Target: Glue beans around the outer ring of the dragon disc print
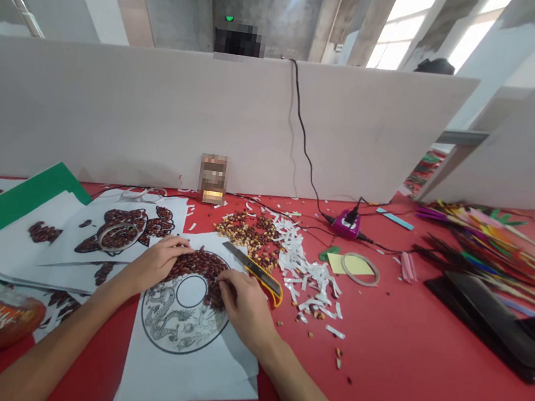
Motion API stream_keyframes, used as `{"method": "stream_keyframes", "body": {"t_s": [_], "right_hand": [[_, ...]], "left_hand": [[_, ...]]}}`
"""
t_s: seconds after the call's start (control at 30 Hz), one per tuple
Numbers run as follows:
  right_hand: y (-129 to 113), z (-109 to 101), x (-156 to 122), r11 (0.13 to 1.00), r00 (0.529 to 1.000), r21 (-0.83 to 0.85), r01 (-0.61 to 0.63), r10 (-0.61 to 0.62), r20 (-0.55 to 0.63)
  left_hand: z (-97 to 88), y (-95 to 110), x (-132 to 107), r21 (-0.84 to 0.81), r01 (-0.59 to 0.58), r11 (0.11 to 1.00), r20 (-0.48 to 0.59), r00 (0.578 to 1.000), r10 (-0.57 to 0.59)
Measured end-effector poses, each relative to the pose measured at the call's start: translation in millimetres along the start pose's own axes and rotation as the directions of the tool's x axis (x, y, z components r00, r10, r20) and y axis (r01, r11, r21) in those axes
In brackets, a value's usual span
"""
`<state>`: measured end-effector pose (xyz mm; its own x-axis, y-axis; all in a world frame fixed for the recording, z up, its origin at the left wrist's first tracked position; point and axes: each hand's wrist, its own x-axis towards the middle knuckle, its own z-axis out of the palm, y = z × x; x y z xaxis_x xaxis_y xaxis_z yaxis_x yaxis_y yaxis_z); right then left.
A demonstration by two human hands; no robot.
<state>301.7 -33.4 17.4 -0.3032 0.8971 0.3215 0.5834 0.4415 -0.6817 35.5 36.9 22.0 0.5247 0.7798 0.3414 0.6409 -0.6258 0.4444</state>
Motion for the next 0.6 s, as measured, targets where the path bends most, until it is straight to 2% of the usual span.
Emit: {"method": "stream_keyframes", "body": {"t_s": [0.2, 0.27, 0.33, 0.43, 0.6], "right_hand": [[-0.4, 0.0, 0.4, 1.0, 1.0, 0.006, -0.003, 0.003, -0.002], [-1.4, -0.2, 0.7, 1.0, 1.0, 0.001, -0.003, 0.003, -0.004], [-2.5, -0.6, 1.0, 1.0, 1.0, 0.001, -0.004, 0.004, -0.003], [-3.8, -1.2, 1.0, 1.0, 1.0, 0.013, -0.006, 0.006, 0.0], [-3.1, -1.2, 1.0, 1.0, 1.0, 0.015, -0.005, 0.005, -0.001]], "left_hand": [[0.2, -2.6, 2.2, 0.071, 0.018, 0.997, -0.044, 0.999, -0.015], [1.1, 3.2, 6.5, 0.076, -0.018, 0.997, -0.006, 1.0, 0.019], [2.8, 10.1, 11.7, 0.094, -0.077, 0.993, 0.075, 0.995, 0.07], [4.6, 13.4, 16.1, 0.148, -0.107, 0.983, 0.147, 0.985, 0.085], [-4.1, -2.0, 3.8, 0.19, -0.071, 0.979, 0.113, 0.992, 0.05]]}}
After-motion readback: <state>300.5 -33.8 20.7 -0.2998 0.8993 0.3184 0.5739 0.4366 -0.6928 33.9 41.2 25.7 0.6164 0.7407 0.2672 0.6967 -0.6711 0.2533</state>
